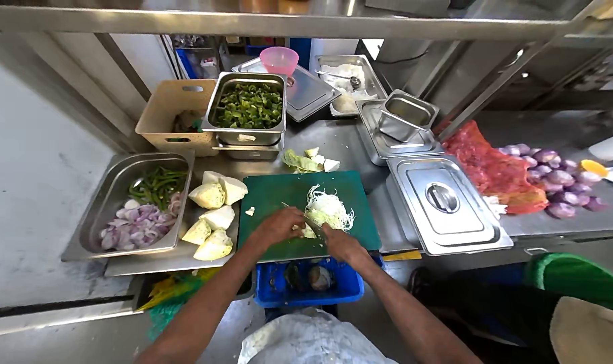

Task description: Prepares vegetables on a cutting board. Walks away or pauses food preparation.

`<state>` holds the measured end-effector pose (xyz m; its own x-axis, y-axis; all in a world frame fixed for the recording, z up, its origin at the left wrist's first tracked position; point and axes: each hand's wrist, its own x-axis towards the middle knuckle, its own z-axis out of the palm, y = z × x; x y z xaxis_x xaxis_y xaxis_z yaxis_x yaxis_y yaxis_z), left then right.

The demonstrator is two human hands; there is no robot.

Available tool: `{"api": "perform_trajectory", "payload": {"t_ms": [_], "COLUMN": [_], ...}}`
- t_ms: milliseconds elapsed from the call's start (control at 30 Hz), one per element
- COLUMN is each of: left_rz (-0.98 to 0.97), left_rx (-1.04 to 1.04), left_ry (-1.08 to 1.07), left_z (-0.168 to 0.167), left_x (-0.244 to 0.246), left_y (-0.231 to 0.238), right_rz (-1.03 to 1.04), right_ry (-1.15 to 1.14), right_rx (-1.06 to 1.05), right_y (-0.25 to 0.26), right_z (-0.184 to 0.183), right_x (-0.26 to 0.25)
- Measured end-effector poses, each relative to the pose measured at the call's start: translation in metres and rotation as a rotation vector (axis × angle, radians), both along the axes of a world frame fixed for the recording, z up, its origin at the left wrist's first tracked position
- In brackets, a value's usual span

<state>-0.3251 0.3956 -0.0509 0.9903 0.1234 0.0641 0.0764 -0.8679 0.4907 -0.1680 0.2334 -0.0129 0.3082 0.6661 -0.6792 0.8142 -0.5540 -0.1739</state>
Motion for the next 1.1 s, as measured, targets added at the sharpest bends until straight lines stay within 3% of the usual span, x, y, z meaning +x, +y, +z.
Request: {"api": "perform_trajectory", "payload": {"t_ms": [233,433,600,800,967,1100], "left_rz": [0.004,-0.040,-0.031,-0.025,-0.003,0.003], "left_rx": [0.006,-0.066,-0.046,-0.063,-0.069,-0.095], "left_ry": [-0.009,0.018,0.034,-0.033,-0.031,-0.047], "left_z": [-0.002,0.005,0.003,-0.002,-0.001,-0.001], "left_x": [0.006,0.013,0.017,0.013,0.013,0.011], "left_y": [0.003,0.007,0.009,0.010,0.009,0.008], "right_rz": [0.018,0.064,-0.006,0.069,-0.003,0.055], "right_ry": [0.022,-0.122,0.017,-0.065,0.043,-0.015], "right_rx": [-0.003,-0.034,0.003,-0.016,0.008,0.009], "right_y": [-0.002,-0.017,0.003,-0.016,0.005,-0.011], "right_z": [0.004,0.076,0.009,0.062,0.005,0.049], "right_x": [0.003,0.018,0.003,0.027,0.003,0.024]}}
